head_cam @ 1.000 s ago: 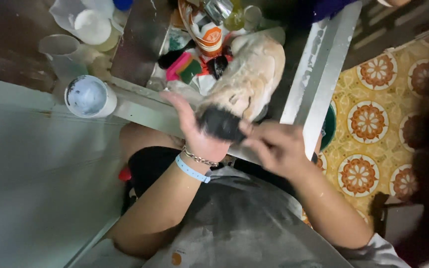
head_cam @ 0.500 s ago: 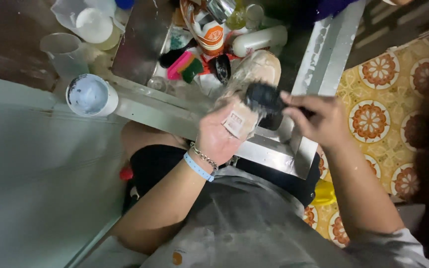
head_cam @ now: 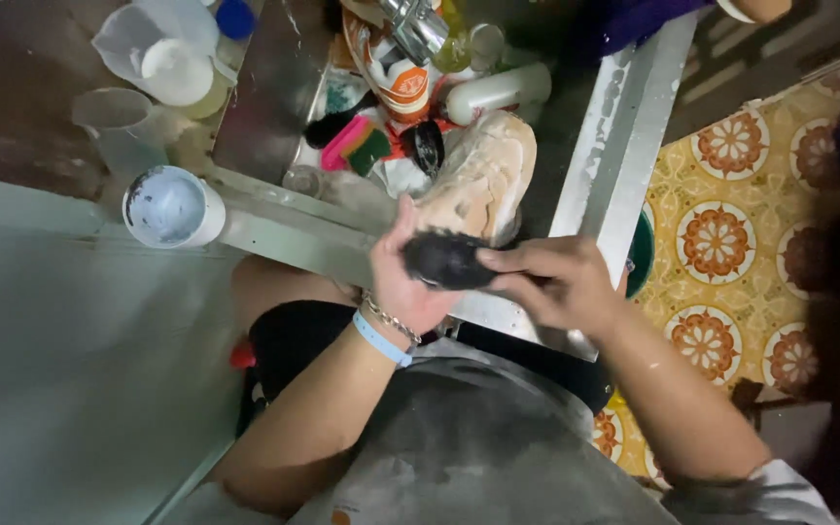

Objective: Scrubbing and rinsing sneakers in a sink using a toothbrush and cleaning solution.

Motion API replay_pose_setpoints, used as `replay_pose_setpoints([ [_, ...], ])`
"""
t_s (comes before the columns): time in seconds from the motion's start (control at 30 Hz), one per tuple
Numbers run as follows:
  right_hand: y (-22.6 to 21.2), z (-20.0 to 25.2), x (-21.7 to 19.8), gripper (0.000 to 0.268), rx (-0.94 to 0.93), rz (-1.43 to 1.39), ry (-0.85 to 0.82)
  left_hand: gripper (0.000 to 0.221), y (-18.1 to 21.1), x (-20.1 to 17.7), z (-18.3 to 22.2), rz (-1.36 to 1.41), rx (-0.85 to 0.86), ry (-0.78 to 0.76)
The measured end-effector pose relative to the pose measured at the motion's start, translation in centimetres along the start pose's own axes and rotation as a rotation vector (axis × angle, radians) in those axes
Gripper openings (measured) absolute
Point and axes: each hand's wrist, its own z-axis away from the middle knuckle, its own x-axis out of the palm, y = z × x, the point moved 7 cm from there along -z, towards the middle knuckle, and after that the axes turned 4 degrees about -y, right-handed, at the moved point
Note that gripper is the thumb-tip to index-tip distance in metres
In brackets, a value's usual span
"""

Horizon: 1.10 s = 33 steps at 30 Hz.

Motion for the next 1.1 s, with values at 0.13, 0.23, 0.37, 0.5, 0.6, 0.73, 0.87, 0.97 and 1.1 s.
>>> replay_pose_setpoints([
  [0.13, 4.3, 0.1, -3.8, 0.025, 0.012, 0.117, 0.043, 0.069, 0.2, -3.8, -1.4, -0.103, -0.001, 0.016],
  [0.23, -0.3, -1.1, -0.6, 0.019, -0.043, 0.087, 0.026, 0.079, 0.3, -2.2, -1.4, -0.025, -0.093, -0.089],
  [0.37, 5.0, 3.2, -0.2, 0.020, -0.039, 0.018, 0.027, 0.075, 0.8, -0.7, -0.8, 0.037, -0.144, -0.303],
  [0.5, 3.3, 0.8, -3.1, 0.021, -0.006, 0.272, 0.064, 0.066, 0.5, -2.5, -2.1, 0.001, -0.096, -0.276],
  [0.6, 0.1, 1.1, 0.6, 0.016, -0.036, 0.116, 0.020, 0.083, 0.7, -7.4, -3.8, 0.054, -0.085, -0.068],
  [0.73, 4.3, 2.4, -3.1, 0.018, -0.031, 0.096, 0.064, 0.085, 1.3, -7.0, -3.5, -0.117, -0.113, 0.076],
  [0.87, 1.0, -0.4, -0.5, 0.012, -0.023, 0.123, 0.084, 0.080, 0.7, -7.2, -3.3, 0.005, -0.057, -0.010],
  [0.97, -1.5, 0.4, 1.8, 0.029, -0.061, -0.106, 0.036, 0.087, 1.0, -3.6, -1.9, 0.024, -0.154, -0.092],
  [1.1, 4.4, 0.2, -3.0, 0.020, 0.020, 0.174, 0.039, 0.081, 0.9, -4.6, -1.7, -0.021, -0.058, -0.127],
])
